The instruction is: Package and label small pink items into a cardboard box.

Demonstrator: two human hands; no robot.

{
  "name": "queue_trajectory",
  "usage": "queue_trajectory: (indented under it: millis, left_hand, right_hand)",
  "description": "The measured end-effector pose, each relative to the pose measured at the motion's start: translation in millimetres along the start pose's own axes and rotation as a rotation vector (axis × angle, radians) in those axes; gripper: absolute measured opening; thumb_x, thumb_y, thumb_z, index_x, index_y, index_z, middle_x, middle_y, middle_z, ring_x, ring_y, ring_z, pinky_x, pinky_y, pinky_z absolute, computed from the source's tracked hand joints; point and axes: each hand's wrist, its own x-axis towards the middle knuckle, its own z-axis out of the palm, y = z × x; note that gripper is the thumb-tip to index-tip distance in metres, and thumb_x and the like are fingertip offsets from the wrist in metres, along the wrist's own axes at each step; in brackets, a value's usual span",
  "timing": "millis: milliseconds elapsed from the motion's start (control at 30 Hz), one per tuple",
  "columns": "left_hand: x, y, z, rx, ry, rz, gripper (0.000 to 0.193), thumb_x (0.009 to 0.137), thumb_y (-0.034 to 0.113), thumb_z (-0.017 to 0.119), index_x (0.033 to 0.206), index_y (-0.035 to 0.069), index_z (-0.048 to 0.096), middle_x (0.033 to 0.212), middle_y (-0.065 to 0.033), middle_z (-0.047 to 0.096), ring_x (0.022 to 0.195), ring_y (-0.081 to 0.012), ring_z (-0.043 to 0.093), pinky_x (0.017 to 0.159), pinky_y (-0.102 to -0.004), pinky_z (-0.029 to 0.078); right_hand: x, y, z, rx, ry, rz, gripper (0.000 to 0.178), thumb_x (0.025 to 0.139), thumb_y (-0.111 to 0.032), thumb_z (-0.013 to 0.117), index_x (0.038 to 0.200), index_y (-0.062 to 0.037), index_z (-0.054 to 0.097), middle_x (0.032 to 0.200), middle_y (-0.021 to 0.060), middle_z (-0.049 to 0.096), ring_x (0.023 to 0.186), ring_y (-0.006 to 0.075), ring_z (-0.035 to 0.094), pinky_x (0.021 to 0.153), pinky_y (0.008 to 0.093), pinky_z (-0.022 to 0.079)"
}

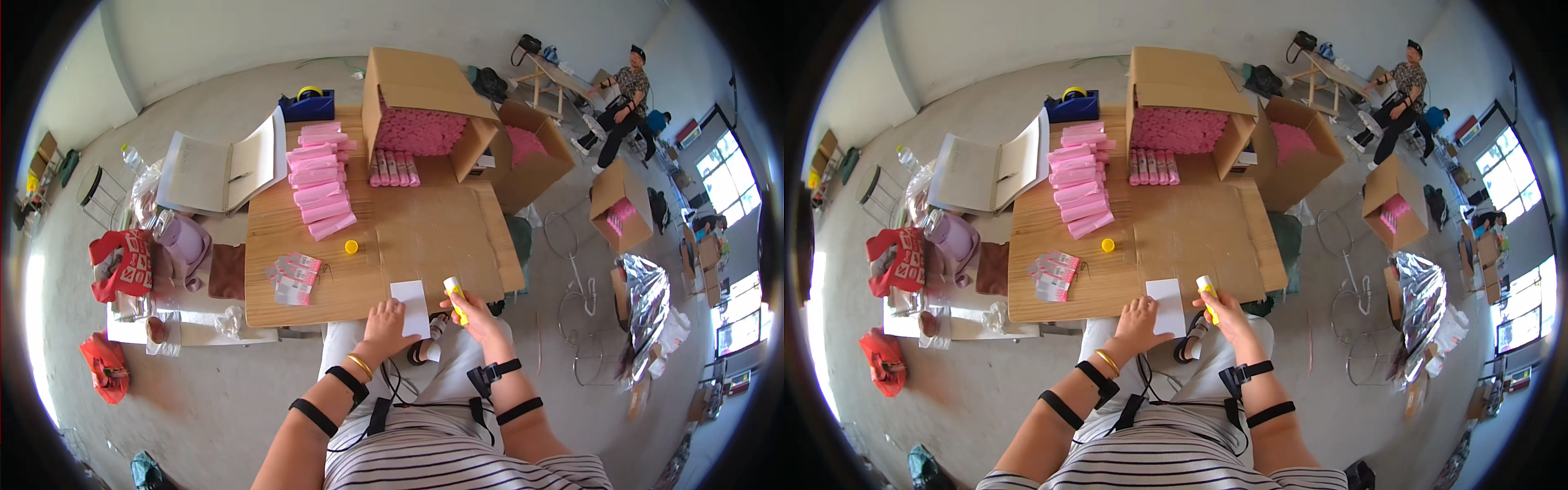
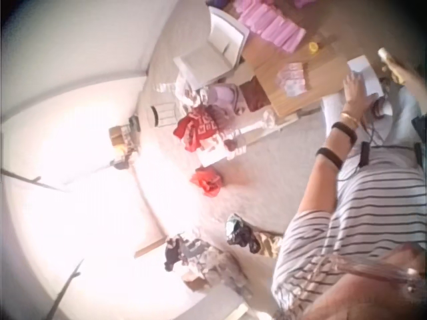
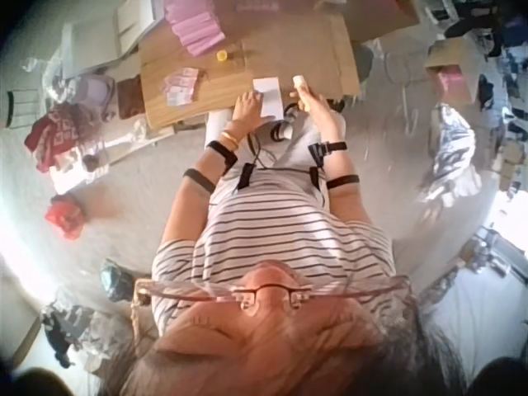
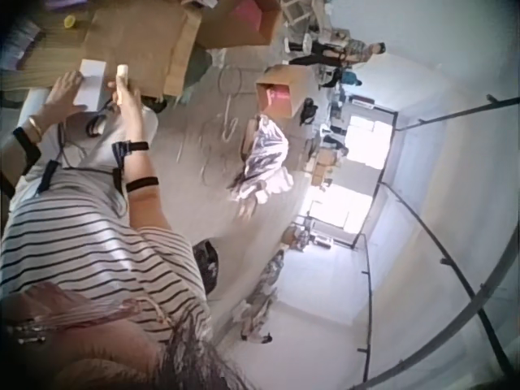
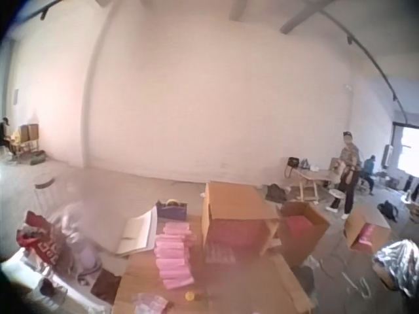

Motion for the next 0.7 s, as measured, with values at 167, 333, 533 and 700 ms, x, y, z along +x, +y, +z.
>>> queue_trajectory:
  millis: [167, 333, 533, 700]
  left_hand:
    - [9.0, -16.1, 14.8, -0.069, 0.004, -0.088, 0.058, 0.077, 0.042, 0.067, 0.122, 0.009, 0.052, 0.12, -0.0112, 0.052, 0.111, -0.0305, 0.049, 0.094, -0.0421, 0.04]
    - [7.9, -15.9, 19.6, -0.085, 0.025, -0.073, 0.05, 0.075, 0.023, 0.066, 0.121, 0.01, 0.053, 0.12, -0.0114, 0.052, 0.11, -0.0317, 0.049, 0.094, -0.0421, 0.04]
    - [11.3, -15.4, 21.2, -0.248, 0.111, -0.145, 0.039, 0.075, 0.011, 0.063, 0.113, 0.01, 0.058, 0.107, -0.0101, 0.057, 0.104, -0.031, 0.052, 0.09, -0.0431, 0.041]
    - [13.2, -11.0, 13.2, -0.393, 0.168, -0.185, 0.032, 0.08, 0.014, 0.064, 0.11, 0.006, 0.059, 0.095, -0.0084, 0.062, 0.093, -0.026, 0.056, 0.085, -0.0384, 0.041]
  right_hand:
    - [-0.8, 38.6, 7.8, 0.106, 0.092, 0.04, 0.039, 0.089, -0.029, 0.064, 0.118, -0.006, 0.054, 0.096, 0.0072, 0.065, 0.06, 0.0059, 0.05, 0.055, 0.0184, 0.043]
    - [2.6, 53.5, 5.5, 0.139, 0.066, 0.042, 0.037, 0.087, -0.031, 0.066, 0.114, -0.0073, 0.056, 0.088, 0.0031, 0.062, 0.063, 0.0051, 0.051, 0.055, 0.0183, 0.043]
    - [6.5, 59.5, -7.0, 0.099, 0.005, 0.051, 0.034, 0.087, -0.032, 0.066, 0.108, -0.0062, 0.058, 0.082, 0.0001, 0.057, 0.063, 0.0057, 0.05, 0.057, 0.0192, 0.041]
    - [-4.2, 46.6, 0.1, 0.079, -0.015, 0.016, 0.038, 0.091, -0.04, 0.058, 0.105, -0.0046, 0.058, 0.08, 0.0028, 0.059, 0.06, 0.0071, 0.05, 0.055, 0.0199, 0.041]
